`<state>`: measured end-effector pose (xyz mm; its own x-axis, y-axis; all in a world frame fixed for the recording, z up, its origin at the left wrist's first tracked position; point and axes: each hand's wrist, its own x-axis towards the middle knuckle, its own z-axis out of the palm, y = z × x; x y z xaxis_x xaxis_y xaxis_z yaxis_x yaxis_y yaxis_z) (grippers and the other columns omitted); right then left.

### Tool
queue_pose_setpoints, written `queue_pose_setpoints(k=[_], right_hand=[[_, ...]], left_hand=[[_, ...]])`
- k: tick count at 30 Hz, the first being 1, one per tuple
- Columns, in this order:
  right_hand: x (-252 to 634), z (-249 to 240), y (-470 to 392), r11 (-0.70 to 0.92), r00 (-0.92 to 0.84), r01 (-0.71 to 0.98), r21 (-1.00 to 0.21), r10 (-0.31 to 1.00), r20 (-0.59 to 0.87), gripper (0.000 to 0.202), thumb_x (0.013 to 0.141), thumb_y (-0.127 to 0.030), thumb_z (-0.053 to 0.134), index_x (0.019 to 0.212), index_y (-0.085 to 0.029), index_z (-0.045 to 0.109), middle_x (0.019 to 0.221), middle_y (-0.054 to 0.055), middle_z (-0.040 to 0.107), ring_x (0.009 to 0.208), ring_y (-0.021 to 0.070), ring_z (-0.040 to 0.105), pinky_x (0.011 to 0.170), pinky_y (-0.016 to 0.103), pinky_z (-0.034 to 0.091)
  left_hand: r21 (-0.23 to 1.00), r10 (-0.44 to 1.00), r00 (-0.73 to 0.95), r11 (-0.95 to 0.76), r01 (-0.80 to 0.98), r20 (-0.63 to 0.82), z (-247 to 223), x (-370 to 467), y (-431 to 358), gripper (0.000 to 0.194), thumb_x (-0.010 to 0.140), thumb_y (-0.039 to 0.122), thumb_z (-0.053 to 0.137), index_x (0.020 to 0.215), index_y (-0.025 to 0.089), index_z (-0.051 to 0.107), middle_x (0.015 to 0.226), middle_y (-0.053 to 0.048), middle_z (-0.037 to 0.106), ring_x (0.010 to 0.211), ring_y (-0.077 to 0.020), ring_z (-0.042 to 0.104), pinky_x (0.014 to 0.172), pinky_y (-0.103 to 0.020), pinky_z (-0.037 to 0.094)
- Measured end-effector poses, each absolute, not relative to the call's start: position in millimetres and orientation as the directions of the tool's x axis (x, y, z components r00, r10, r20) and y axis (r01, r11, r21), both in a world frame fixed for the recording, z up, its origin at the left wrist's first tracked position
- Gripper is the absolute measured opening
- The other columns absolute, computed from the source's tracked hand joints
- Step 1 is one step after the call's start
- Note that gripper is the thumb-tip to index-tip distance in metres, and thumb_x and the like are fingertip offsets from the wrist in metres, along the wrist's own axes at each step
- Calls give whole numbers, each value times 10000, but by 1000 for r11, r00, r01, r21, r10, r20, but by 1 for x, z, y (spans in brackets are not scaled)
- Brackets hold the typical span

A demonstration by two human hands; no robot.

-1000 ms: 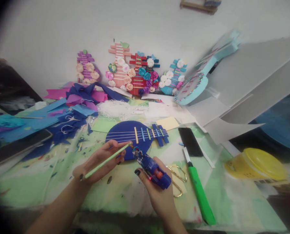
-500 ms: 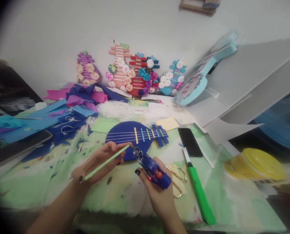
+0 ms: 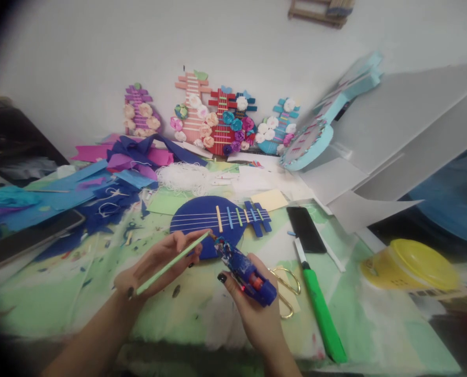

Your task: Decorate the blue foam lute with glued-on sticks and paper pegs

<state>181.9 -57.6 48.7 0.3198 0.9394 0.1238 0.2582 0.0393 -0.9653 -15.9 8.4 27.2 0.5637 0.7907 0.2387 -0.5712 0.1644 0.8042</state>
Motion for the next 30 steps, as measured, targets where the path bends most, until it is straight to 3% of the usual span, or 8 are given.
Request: queue_pose_setpoints(k=[8,13,18,23,30], right_hand=[[184,46,-57,55,294,285,-957,945,142,341,648,-446,681,815,-158,611,743,46,635,648,183,583,584,290,489],[185,37,-62,74,314,334,-940,931,185,431,596,-457,716,911,-178,624,858,70,640,770,239,596,702,374,494],[181,39,-66,88,294,284,-955,940,174,387,605,-440,718,892,-196,630,839,55,630,798,242,587,734,386,485],[182,38,-60,57,312,190,-980,943,116,339,614,-394,722,854,-179,615,737,28,612,666,193,572,638,334,485],[181,36,-60,164,133,181,-970,973,189,232,643,-376,702,747,-184,622,627,13,605,566,164,561,538,283,488]], left_hand=[[805,807,548,166,-570,222,26,-16,7,547,437,490,791,830,182,566,1389,-146,351,1043,-300,491,841,-371,384],[795,795,557,168,-583,241,26,-15,8,647,362,482,814,878,183,563,1390,-150,340,1031,-297,488,837,-368,389],[770,794,557,189,-609,245,22,-12,10,661,361,466,815,899,177,561,1391,-153,330,983,-277,494,803,-358,400],[751,818,543,234,-617,192,17,-9,11,575,418,443,802,874,183,568,1359,-143,375,944,-270,505,761,-350,409],[699,855,500,275,-660,135,15,-4,11,599,439,449,797,930,214,547,1336,-123,396,972,-301,495,744,-374,404]])
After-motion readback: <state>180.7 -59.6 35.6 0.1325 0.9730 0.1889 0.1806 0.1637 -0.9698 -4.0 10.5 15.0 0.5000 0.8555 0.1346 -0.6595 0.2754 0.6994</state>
